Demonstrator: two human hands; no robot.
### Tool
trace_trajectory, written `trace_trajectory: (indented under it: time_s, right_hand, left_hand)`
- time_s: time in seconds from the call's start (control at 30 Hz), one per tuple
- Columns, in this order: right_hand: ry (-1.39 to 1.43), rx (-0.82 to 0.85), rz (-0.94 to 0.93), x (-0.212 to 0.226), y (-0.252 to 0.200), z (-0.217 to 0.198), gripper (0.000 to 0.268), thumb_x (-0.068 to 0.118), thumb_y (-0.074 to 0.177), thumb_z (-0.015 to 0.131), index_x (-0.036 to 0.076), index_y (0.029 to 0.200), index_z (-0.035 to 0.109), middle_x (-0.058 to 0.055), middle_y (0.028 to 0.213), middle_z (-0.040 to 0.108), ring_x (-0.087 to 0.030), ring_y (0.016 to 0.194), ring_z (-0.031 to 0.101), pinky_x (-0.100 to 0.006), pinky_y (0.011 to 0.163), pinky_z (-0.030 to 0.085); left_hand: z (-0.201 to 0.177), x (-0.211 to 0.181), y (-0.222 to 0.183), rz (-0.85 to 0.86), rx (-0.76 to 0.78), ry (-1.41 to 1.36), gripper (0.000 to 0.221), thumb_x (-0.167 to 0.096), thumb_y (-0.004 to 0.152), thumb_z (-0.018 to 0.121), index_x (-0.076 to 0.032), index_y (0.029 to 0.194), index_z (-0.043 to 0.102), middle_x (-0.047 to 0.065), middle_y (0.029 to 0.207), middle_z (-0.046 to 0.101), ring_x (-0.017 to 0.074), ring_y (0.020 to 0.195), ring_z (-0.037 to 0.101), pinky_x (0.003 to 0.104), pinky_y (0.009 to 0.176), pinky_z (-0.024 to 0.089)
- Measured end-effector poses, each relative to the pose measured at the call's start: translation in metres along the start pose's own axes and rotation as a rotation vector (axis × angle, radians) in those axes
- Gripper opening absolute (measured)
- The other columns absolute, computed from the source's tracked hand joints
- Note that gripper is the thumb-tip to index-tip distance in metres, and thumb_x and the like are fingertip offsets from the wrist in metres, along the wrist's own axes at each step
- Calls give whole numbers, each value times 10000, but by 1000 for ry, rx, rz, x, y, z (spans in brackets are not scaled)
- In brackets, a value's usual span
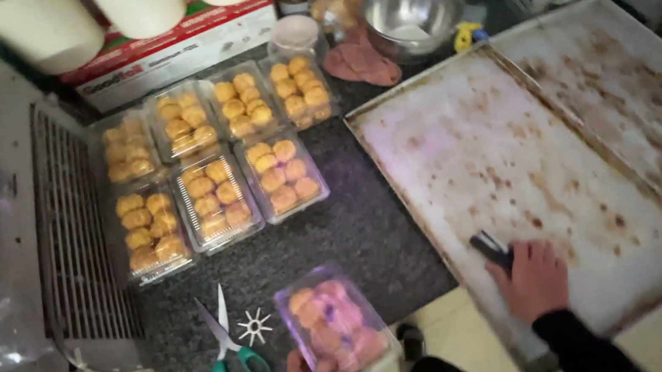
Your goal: Packaging small baked pastries from a metal baking tray into plastic clamshell containers at a bakery workstation.
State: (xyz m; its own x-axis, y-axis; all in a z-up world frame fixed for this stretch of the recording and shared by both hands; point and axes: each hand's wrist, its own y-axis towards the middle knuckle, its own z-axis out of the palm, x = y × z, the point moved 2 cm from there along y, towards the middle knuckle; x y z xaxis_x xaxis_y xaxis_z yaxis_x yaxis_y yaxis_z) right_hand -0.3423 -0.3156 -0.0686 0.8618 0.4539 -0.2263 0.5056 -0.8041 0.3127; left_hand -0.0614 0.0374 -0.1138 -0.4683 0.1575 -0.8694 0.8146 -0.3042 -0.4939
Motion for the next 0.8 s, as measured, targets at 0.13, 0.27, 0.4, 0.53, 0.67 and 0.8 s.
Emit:
trace_trajectory:
  time_s: [0.13,0.27,0.4,0.53,0.67,0.8]
  right_hand:
    - [132,-51,25,7,18,-26,585,683,836,602,237,1207,678,-59,1092,671,-326,1098,652,-480,924,498]
    - [1253,403,113,47,62,-31,474,406,993,537,87,1333,621,-191,1041,761,-320,819,714,-412,738,559]
    - [1709,704,-9,92,94,-31,524,259,998,617,64,1478,533,-65,1386,687,-127,1117,697,-304,910,604]
    - [1479,622,213,123,161,-40,514,397,986,591,142,1433,600,-21,1273,710,-128,1163,625,-304,1066,459]
    - [1553,547,212,170,219,-6,599,427,955,626,112,1459,560,-105,1241,679,-176,982,653,-333,771,549]
    - [1566,766,204,206,250,-16,627,486,979,565,159,1510,497,-84,1385,641,-180,1133,689,-353,656,656]
  left_hand:
    - [52,-8,-14,-24,86,-215,202,24,740,777,-66,859,641,69,624,534,150,550,454,296,499,299]
    - [130,-85,-27,-59,221,-332,241,-3,792,696,-73,1010,623,83,898,645,170,795,600,305,669,467]
    - [200,-130,-4,-48,155,-272,359,3,811,668,-125,1146,645,48,961,661,122,747,553,271,655,444]
    - [239,-155,12,-82,179,-453,467,-41,941,649,-61,1404,595,78,1435,690,170,1246,650,306,1073,496]
    - [216,-134,21,-122,66,-205,389,-237,952,712,-156,1332,713,13,1238,762,131,1116,698,307,956,555]
    - [146,-37,34,79,110,-28,254,-158,946,762,-97,1183,834,30,1109,843,106,1008,716,250,911,568]
